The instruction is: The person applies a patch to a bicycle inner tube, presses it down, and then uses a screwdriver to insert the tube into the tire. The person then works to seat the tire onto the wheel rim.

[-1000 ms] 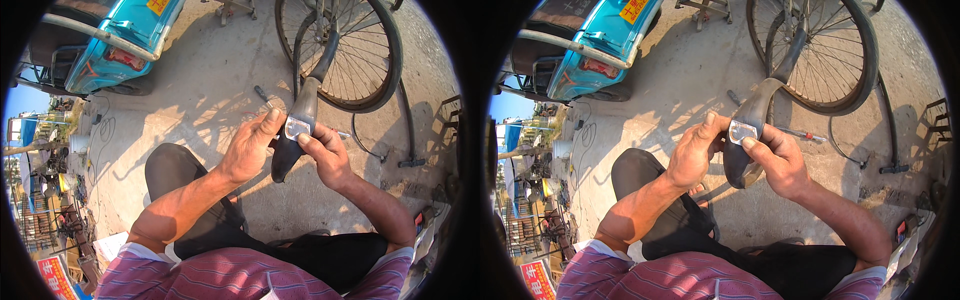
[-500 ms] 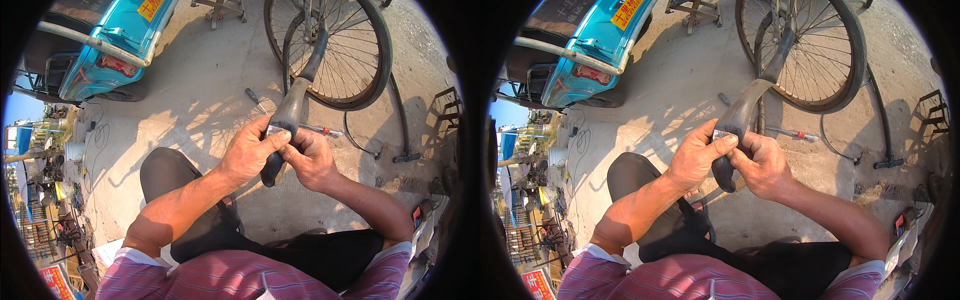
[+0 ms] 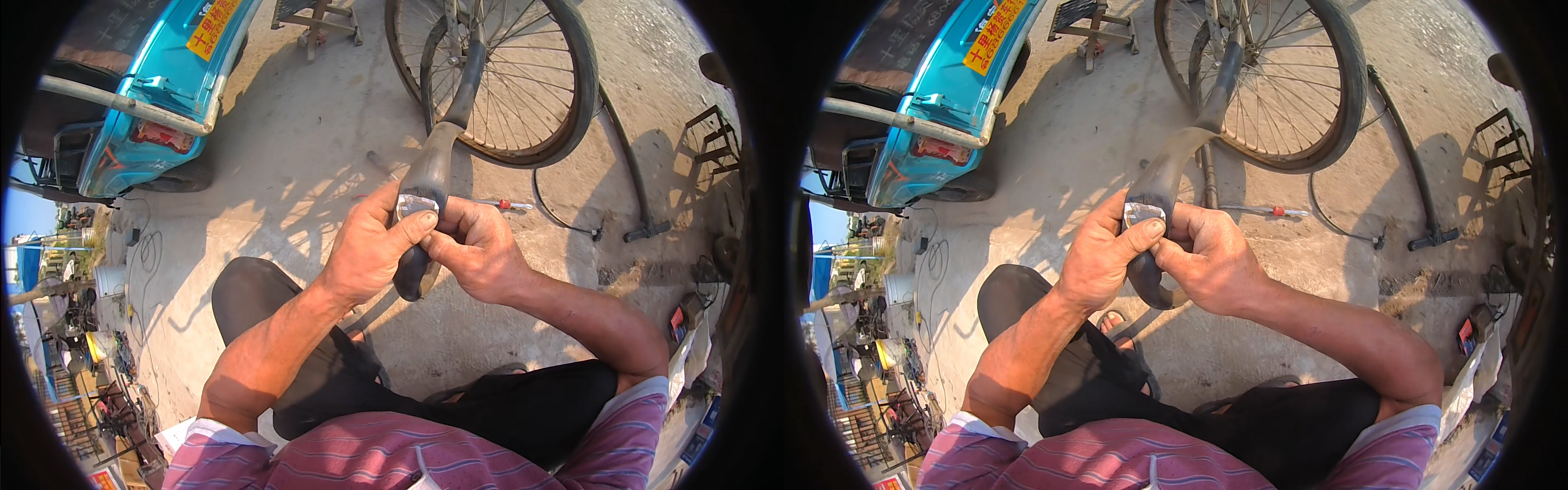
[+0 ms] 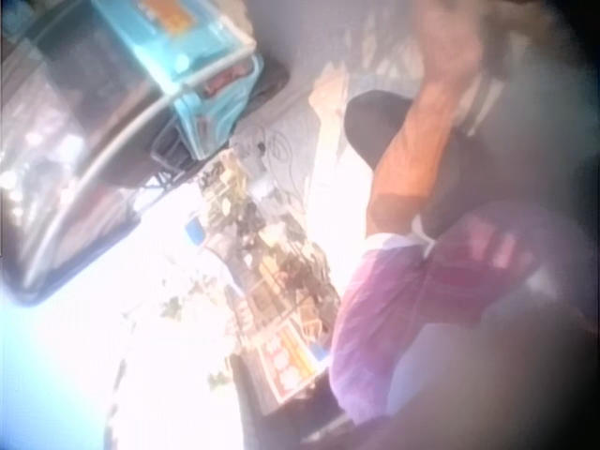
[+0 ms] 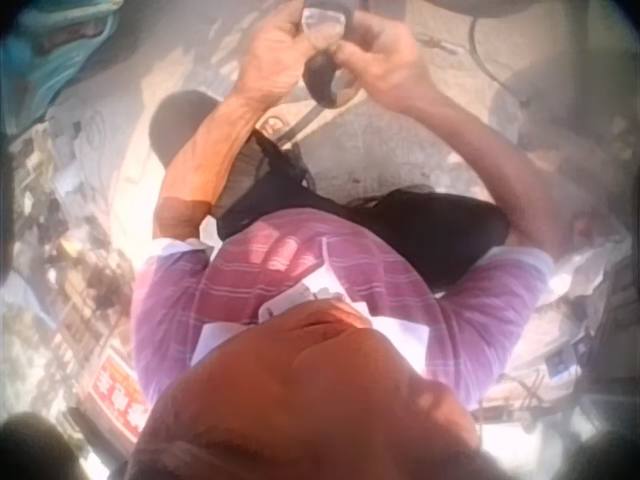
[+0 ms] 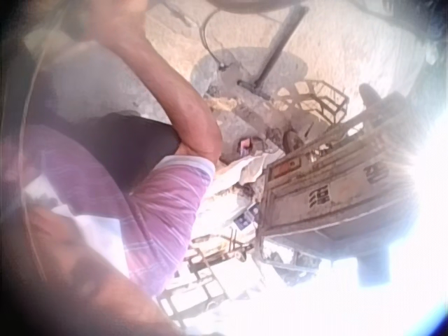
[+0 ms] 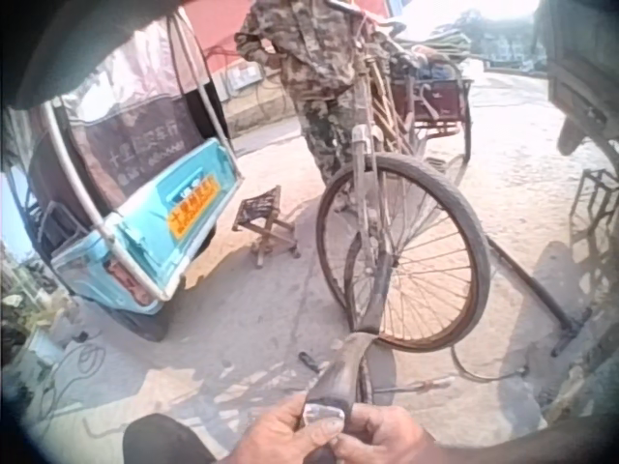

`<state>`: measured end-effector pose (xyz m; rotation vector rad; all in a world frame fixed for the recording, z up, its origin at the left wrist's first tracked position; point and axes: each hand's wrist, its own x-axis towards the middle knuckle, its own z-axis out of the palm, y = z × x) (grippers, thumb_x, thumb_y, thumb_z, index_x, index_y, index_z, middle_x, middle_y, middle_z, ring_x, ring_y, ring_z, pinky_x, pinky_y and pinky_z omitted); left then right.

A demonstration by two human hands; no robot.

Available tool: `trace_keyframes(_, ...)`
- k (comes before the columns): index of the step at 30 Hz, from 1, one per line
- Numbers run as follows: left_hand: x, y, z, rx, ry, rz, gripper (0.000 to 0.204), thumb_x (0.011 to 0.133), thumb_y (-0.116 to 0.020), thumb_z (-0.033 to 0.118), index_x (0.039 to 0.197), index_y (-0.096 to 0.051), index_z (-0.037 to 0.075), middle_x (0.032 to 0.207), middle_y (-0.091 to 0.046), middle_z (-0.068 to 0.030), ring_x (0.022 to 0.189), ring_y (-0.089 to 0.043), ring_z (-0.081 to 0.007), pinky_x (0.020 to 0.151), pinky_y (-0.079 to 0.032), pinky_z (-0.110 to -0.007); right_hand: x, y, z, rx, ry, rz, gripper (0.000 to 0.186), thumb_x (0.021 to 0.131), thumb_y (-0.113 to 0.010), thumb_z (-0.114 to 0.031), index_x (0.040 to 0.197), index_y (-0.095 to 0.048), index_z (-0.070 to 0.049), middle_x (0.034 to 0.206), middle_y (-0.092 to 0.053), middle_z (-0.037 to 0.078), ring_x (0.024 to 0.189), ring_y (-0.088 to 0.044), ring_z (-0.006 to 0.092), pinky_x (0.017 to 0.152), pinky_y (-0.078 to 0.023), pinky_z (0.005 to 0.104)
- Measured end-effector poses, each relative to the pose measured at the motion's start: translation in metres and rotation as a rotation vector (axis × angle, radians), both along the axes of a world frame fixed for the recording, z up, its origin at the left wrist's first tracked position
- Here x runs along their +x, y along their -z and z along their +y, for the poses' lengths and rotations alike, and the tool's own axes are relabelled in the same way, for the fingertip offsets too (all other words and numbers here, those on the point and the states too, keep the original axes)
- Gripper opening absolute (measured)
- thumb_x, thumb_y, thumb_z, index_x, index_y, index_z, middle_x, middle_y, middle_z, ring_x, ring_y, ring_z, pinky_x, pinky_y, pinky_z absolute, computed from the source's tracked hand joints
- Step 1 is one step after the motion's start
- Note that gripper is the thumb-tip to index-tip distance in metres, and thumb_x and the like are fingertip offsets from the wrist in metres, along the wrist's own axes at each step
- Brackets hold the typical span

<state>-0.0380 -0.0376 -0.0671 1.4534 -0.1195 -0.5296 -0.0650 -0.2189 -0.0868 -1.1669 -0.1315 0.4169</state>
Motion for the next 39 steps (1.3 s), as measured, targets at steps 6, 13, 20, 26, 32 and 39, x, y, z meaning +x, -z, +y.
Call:
trace_keyframes(6,0.000,0.005,0.000,-0.099,-0.043,0.020,0.028,0.105,-0.069,0.022,0.123,-0.067,0.001,0.097,-0.069,0.0017,0.085,-0.060,-0.0041,0.073,-0.052,-0.024,-0.005,0.002,0.007,0.089,-0.005,0.024,0.027,0.101,-0.056,-0.001,0.126,-0.063,0.006,0.106,-0.073,0.006,0.098,-0.066,0.0070,0.084,-0.055,0.0266)
trace_keyframes(13,0.000,0.004,-0.001,-0.086,-0.095,0.057,0.028,0.105,-0.069,0.026,0.119,-0.068,0.001,0.094,-0.068,0.0027,0.079,-0.059,-0.0039,0.066,-0.051,-0.024,-0.005,-0.001,0.007,0.011,-0.037,0.013,0.022,0.101,-0.056,0.000,0.121,-0.063,0.006,0.102,-0.071,0.004,0.091,-0.063,0.0055,0.078,-0.053,0.0262)
trace_keyframes(20,-0.001,-0.008,0.002,0.039,-0.025,0.024,0.025,0.104,-0.070,0.014,0.125,-0.064,0.001,0.103,-0.070,0.0002,0.090,-0.064,-0.0066,0.081,-0.055,-0.025,-0.002,0.004,0.004,0.011,-0.012,0.044,0.026,0.100,-0.057,0.000,0.125,-0.062,0.006,0.102,-0.072,0.003,0.089,-0.061,0.0037,0.073,-0.051,0.0245)
trace_keyframes(26,-0.001,-0.004,0.002,-0.047,-0.068,0.008,0.021,0.102,-0.073,0.018,0.115,-0.067,0.003,0.094,-0.069,0.0009,0.082,-0.062,-0.0054,0.073,-0.053,-0.024,-0.005,0.003,0.009,0.010,-0.083,0.014,0.027,0.100,-0.055,-0.001,0.125,-0.061,0.006,0.102,-0.072,0.005,0.091,-0.063,0.0049,0.075,-0.051,0.0249)
trace_keyframes(32,-0.001,-0.006,-0.001,-0.129,-0.103,0.107,0.037,0.110,-0.059,0.041,0.112,-0.067,0.005,0.092,-0.067,0.0002,0.077,-0.060,-0.0057,0.067,-0.052,-0.024,-0.005,-0.007,0.004,-0.003,-0.082,-0.030,0.019,0.102,-0.058,-0.008,0.117,-0.063,0.003,0.100,-0.072,0.004,0.094,-0.063,0.0066,0.081,-0.052,0.0276)
trace_keyframes(39,-0.003,-0.012,-0.001,-0.087,-0.034,0.099,0.049,0.113,-0.045,0.049,0.108,-0.065,0.005,0.093,-0.065,-0.0019,0.083,-0.061,-0.0074,0.074,-0.051,-0.025,0.005,-0.002,0.000,-0.051,-0.029,-0.057,0.025,0.110,-0.057,-0.021,0.113,-0.069,0.001,0.095,-0.071,0.001,0.086,-0.060,0.0049,0.077,-0.051,0.0268)
